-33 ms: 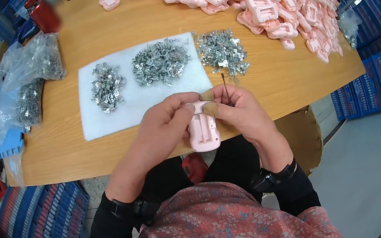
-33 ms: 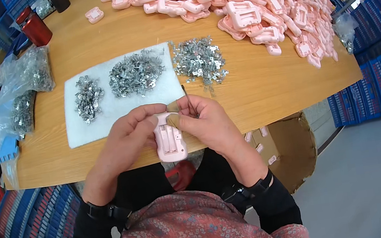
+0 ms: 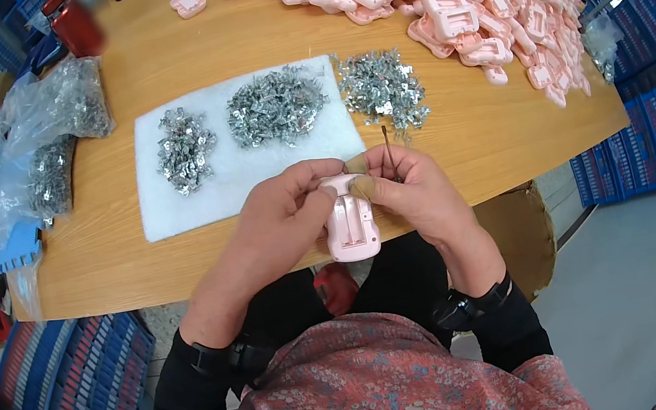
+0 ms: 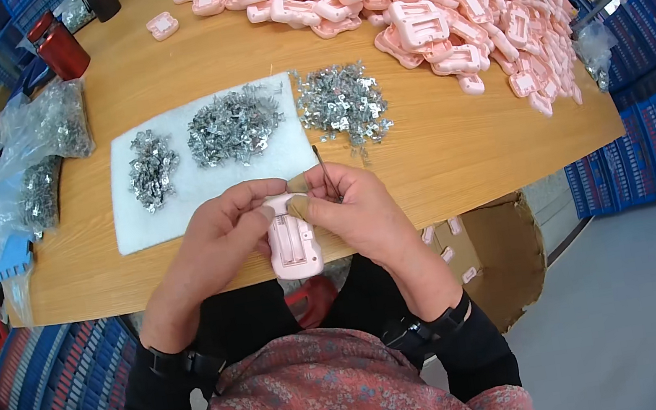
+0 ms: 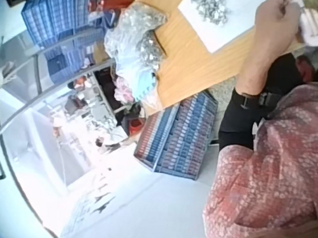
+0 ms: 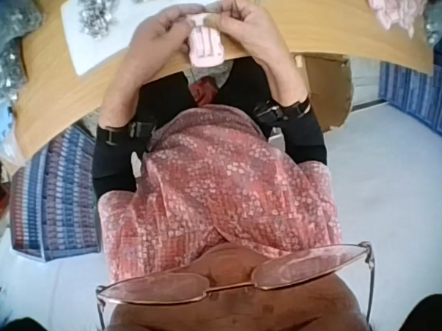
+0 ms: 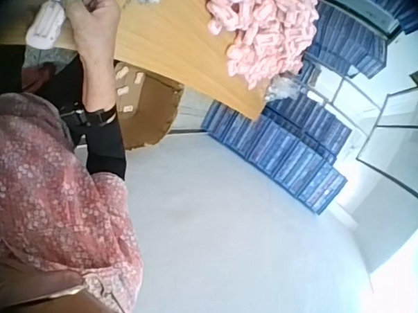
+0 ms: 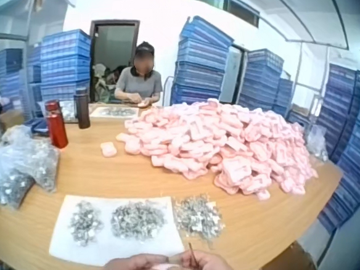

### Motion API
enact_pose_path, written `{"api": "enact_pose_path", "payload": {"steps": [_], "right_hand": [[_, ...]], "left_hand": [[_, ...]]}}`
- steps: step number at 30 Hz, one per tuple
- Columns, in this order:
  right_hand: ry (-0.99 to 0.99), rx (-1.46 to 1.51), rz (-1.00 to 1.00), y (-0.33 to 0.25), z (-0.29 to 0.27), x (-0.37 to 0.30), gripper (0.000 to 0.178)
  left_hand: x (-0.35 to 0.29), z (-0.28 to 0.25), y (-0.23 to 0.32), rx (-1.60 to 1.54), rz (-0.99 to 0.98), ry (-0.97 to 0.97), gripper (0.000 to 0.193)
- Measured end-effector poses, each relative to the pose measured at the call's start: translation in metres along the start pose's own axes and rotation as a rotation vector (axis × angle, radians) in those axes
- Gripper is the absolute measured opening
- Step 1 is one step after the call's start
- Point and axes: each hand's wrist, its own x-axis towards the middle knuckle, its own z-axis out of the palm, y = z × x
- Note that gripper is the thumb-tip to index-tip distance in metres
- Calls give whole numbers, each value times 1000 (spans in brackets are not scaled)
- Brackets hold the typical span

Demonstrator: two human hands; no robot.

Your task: The person sits at a table and assembles small pink plastic devices by inserting metal components into them using a small tool. They pick up the plastic housing, insert the metal parts, and place the finished units into a pile on the table.

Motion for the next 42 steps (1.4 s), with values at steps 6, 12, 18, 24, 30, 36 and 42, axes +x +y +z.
{"api": "enact_pose_path", "payload": {"steps": [6, 12, 18, 24, 30, 36, 42], "right_hand": [[-33, -117, 15, 3, -7, -2, 23], [58, 87, -86, -7, 5, -13, 23], [101, 32, -229, 12, 17, -16, 21], [77, -12, -307, 9, 32, -4, 16], [80, 14, -278, 3, 31, 4, 19], [-5, 40, -175, 4, 18, 8, 20], [30, 34, -244, 5, 13, 1, 20]], "left_hand": [[3, 2, 13, 385, 79, -140, 41], [3, 0, -6, -218, -39, -11, 38], [0, -12, -8, -822, -158, -110, 46], [-2, -9, -7, -957, -162, -105, 42], [-4, -9, -6, -927, -189, -156, 37], [-8, -7, -3, -1019, -274, -230, 32], [-3, -11, -11, -1126, -253, -330, 43]]}}
